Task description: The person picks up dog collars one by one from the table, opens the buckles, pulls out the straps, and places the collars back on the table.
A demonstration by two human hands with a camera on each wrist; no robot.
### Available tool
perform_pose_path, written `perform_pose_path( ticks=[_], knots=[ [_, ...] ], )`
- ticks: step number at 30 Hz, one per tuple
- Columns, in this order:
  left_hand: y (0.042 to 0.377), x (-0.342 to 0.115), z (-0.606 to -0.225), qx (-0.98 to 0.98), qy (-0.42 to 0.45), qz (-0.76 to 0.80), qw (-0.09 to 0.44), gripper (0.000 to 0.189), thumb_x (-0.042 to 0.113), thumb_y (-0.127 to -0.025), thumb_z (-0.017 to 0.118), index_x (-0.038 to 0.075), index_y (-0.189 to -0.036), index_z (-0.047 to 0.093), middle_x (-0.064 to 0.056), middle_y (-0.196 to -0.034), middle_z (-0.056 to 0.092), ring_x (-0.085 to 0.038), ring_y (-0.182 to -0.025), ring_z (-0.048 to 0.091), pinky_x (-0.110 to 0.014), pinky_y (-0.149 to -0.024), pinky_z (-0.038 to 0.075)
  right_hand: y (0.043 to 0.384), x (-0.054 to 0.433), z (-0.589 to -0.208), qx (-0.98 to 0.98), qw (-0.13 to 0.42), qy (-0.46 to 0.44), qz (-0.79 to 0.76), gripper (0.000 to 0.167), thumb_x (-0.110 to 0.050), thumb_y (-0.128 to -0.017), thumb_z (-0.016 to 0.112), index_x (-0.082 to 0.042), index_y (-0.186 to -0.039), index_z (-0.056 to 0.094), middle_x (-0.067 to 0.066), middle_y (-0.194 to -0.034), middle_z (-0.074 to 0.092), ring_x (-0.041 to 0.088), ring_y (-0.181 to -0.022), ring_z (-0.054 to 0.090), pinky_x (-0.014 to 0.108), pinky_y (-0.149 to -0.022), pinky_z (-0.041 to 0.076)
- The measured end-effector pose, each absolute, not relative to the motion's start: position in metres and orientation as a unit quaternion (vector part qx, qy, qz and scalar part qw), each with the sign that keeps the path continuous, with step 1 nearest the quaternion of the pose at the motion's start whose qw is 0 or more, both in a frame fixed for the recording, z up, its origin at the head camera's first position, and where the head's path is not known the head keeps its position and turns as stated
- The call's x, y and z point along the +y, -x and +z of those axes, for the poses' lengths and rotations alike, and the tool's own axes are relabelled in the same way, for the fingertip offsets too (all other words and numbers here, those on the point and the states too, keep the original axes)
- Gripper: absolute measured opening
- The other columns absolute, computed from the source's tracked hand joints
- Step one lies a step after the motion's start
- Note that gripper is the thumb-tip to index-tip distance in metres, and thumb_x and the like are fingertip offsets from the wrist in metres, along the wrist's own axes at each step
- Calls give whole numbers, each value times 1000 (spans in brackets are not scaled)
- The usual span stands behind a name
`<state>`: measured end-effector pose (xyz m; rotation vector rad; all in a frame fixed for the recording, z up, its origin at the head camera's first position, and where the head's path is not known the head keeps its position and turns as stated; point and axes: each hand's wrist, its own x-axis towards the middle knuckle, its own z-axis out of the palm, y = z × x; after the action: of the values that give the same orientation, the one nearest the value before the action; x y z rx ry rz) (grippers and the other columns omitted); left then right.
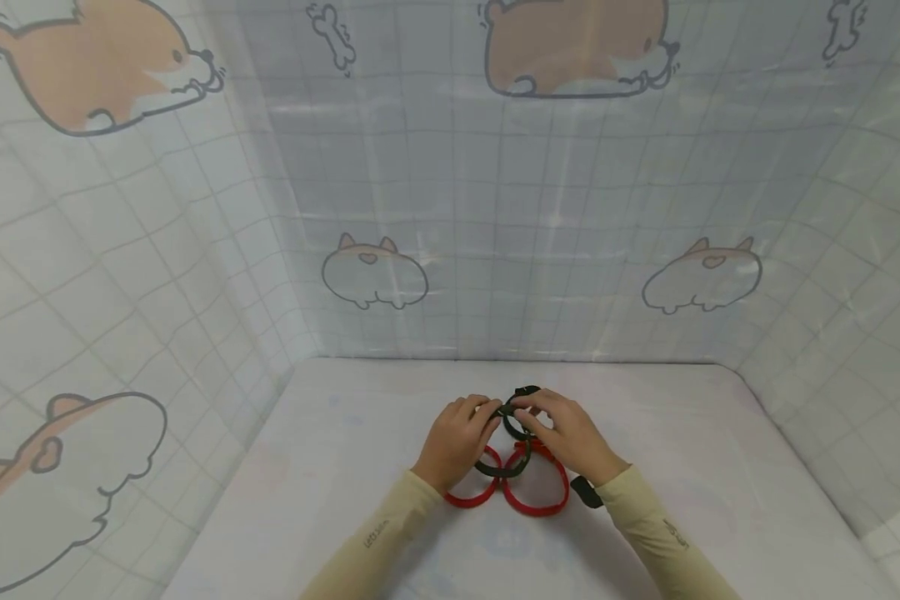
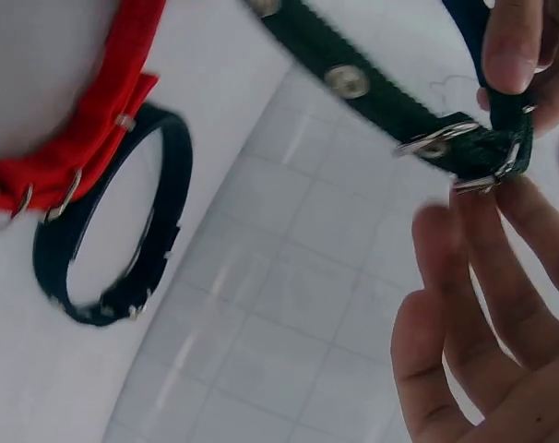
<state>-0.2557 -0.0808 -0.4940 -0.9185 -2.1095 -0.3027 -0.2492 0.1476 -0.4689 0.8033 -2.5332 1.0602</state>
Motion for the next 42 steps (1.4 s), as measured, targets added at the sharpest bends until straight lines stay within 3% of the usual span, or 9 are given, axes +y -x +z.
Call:
perform_pose_path(
  ticks=[3,8,13,18,27,34,37,42],
  knots=[
    [253,-78,-494,-827,371,-115,406,30,22,-92,77,7,-118,70,-7,-107,66,-19,-83,64,-30,-76,56,248,148,-468,-874,119,-285,376,26,-33,-97,71,-22,-120,73,-15,-104,67,5,-87,61,45,-76,55],
    [251,-78,-496,-829,375,-126,395,29,24,-91,78,11,-116,72,-3,-108,67,-17,-86,64,-28,-76,55,246,149,-468,-879,105,-292,363,22,-24,-93,76,-23,-115,74,-14,-102,67,4,-81,60,32,-69,55],
    [250,-80,-495,-833,385,-187,351,34,31,-90,79,14,-118,73,1,-109,67,-15,-92,63,-27,-80,53,243,150,-465,-881,96,-302,351,20,-25,-92,78,-23,-111,74,-13,-102,68,4,-80,60,25,-68,53],
    [248,-79,-490,-831,394,-251,302,39,34,-89,80,13,-121,73,3,-108,71,-12,-92,61,-23,-79,53,240,149,-463,-881,102,-310,341,23,-29,-92,77,-22,-114,74,-12,-101,68,4,-83,59,25,-68,52],
    [250,-85,-489,-851,370,-284,242,27,36,-97,70,19,-117,75,10,-102,74,-8,-84,58,-19,-72,49,238,148,-464,-875,109,-307,359,22,-26,-95,73,-22,-117,70,-14,-104,65,6,-87,59,26,-70,53],
    [250,-86,-488,-855,372,-279,232,28,37,-98,69,17,-117,75,10,-102,74,-6,-88,58,-21,-75,50,237,148,-465,-886,127,-305,325,25,-34,-92,77,-24,-114,72,-15,-102,64,11,-82,58,25,-67,50],
    [249,-85,-487,-854,373,-282,228,29,37,-98,68,17,-118,75,10,-103,74,-7,-88,59,-21,-75,50,238,149,-465,-887,133,-300,326,24,-37,-90,78,-27,-111,74,-18,-98,64,6,-81,57,25,-67,49],
    [248,-84,-485,-848,371,-301,230,28,34,-97,71,16,-118,75,7,-105,75,-11,-88,60,-22,-74,51,237,151,-465,-872,147,-294,361,21,-29,-89,79,-25,-110,75,-19,-97,65,3,-81,58,27,-67,51]
  ],
)
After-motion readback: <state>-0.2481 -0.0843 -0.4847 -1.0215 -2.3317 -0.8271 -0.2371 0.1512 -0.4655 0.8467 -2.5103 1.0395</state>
